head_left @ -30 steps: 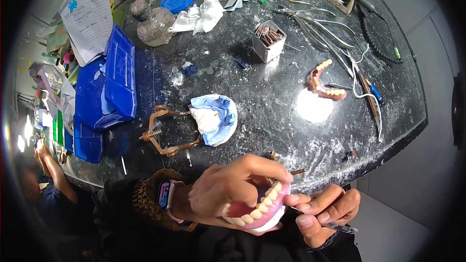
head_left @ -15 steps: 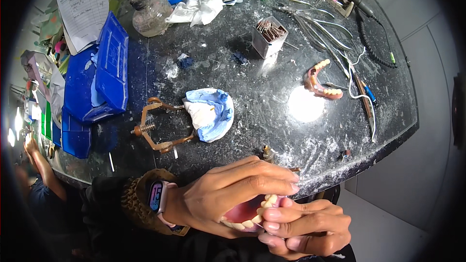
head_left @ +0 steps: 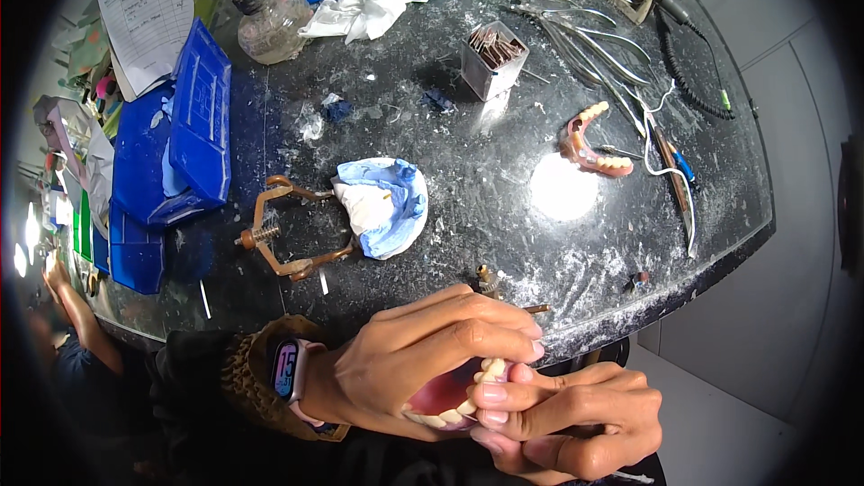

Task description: The person carves wax on a dental prosthesis using a metal tool, tests its fit onto a dental articulator, and removes the denture base by hand.

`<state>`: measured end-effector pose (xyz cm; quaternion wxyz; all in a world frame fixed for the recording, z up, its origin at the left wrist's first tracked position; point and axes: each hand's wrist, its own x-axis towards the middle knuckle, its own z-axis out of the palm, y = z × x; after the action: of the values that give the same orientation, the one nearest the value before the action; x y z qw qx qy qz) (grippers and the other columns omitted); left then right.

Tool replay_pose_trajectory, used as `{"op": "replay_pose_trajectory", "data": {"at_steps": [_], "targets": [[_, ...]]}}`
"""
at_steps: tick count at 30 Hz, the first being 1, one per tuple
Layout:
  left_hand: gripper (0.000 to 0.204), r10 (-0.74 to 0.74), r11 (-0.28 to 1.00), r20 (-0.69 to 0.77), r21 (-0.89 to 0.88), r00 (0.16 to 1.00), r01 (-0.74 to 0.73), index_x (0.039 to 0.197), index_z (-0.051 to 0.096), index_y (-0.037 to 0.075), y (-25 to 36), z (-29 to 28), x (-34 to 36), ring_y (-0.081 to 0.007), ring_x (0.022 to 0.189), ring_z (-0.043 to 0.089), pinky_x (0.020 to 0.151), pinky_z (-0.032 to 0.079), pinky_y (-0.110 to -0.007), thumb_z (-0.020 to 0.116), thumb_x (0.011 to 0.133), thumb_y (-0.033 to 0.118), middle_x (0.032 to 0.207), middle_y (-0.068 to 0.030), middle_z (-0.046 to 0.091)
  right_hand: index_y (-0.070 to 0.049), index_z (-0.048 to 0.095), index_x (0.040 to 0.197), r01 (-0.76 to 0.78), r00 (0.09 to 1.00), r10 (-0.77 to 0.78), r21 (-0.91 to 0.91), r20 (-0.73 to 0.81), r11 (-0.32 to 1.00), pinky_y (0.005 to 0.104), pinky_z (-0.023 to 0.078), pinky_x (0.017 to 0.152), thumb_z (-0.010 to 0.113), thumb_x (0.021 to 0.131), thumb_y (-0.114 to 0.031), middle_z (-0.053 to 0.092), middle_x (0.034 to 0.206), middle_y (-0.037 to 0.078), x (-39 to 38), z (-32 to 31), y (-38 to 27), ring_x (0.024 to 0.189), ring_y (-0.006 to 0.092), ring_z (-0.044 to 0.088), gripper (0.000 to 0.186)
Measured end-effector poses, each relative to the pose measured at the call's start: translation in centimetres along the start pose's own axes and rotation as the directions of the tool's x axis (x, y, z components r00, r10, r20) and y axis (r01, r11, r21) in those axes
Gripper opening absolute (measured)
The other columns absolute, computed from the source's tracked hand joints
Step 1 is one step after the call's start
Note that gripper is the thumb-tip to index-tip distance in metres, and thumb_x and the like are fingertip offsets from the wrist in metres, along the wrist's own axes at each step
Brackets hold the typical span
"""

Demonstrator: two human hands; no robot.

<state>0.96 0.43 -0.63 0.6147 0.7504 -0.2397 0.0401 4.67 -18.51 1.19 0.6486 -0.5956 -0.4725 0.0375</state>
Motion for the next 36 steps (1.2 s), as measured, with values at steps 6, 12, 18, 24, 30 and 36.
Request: {"op": "replay_pose_trajectory", "data": {"at_steps": [6, 12, 18, 24, 30, 36], "targets": [[0.041, -0.013, 0.999, -0.018, 0.037, 1.0, 0.013, 0.108, 0.055, -0.001, -0.1, 0.0, -0.4, -0.0294, 0.095, 0.062, 0.078, 0.049, -0.037, 0.071, 0.073, 0.013, 0.105, -0.0135, 0.061, 0.0, 0.06, 0.069, -0.041, 0.992, 0.029, 0.093, 0.126, 0.995, 0.0312, 0.06, 0.07, 0.077, 0.059, 0.016, 0.066, 0.075, 0.018, 0.8, -0.7, 1.0, 0.079, 0.0313, 0.07, 0.026], [0.04, 0.001, 0.999, -0.001, 0.047, 1.0, 0.0, 0.107, 0.055, 0.0, 0.1, 0.2, -0.1, -0.0279, 0.093, 0.063, 0.076, 0.049, -0.035, 0.07, 0.073, 0.015, 0.104, -0.0123, 0.062, 0.0, 0.063, 0.068, 0.128, 0.984, -0.136, 0.079, 0.113, 0.989, 0.0233, 0.059, 0.053, 0.078, 0.061, 0.013, 0.066, 0.065, 0.017, 0.8, -0.9, 1.9, 0.069, 0.0261, 0.071, 0.021], [0.04, -0.005, 0.998, -0.029, 0.055, 1.0, 0.006, 0.107, 0.056, 0.001, 0.0, 0.4, -0.3, -0.0274, 0.093, 0.063, 0.076, 0.05, -0.035, 0.072, 0.073, 0.014, 0.102, -0.0126, 0.062, -0.004, 0.051, 0.06, -0.052, 0.998, 0.049, 0.098, 0.032, 0.994, 0.0221, 0.056, 0.044, 0.079, 0.062, 0.01, 0.063, 0.058, 0.015, 0.3, -0.4, 1.0, 0.064, 0.0237, 0.07, 0.032], [0.043, -0.014, 1.0, -0.029, 0.01, 0.999, 0.014, 0.108, 0.055, 0.001, 0.0, 0.2, -0.1, -0.0287, 0.095, 0.063, 0.079, 0.05, -0.036, 0.074, 0.071, 0.014, 0.103, -0.0132, 0.061, -0.004, 0.045, 0.068, -0.026, 0.999, 0.027, 0.06, -0.023, 0.998, 0.0269, 0.059, 0.054, 0.081, 0.064, 0.004, 0.064, 0.065, 0.018, -0.5, -0.2, 1.6, 0.069, 0.0283, 0.07, 0.037], [0.043, 0.001, 1.0, -0.006, -0.001, 1.0, -0.001, 0.107, 0.055, 0.001, -0.2, 0.1, 0.0, -0.0287, 0.095, 0.063, 0.079, 0.051, -0.036, 0.073, 0.07, 0.012, 0.103, -0.0126, 0.061, -0.001, 0.051, 0.071, -0.02, 1.0, 0.021, 0.082, -0.016, 0.996, 0.031, 0.06, 0.066, 0.08, 0.061, 0.011, 0.066, 0.072, 0.019, -0.7, -0.1, 1.3, 0.079, 0.0307, 0.07, 0.033], [0.041, 0.0, 1.0, -0.033, 0.015, 0.999, 0.001, 0.106, 0.055, 0.001, -0.2, 0.4, -0.1, -0.028, 0.094, 0.063, 0.078, 0.051, -0.036, 0.072, 0.07, 0.01, 0.102, -0.0118, 0.061, 0.001, 0.058, 0.07, -0.044, 0.999, 0.04, 0.11, 0.036, 0.993, 0.0373, 0.057, 0.08, 0.079, 0.059, 0.014, 0.066, 0.079, 0.02, -0.4, -0.2, 0.8, 0.087, 0.033, 0.068, 0.027]]}}
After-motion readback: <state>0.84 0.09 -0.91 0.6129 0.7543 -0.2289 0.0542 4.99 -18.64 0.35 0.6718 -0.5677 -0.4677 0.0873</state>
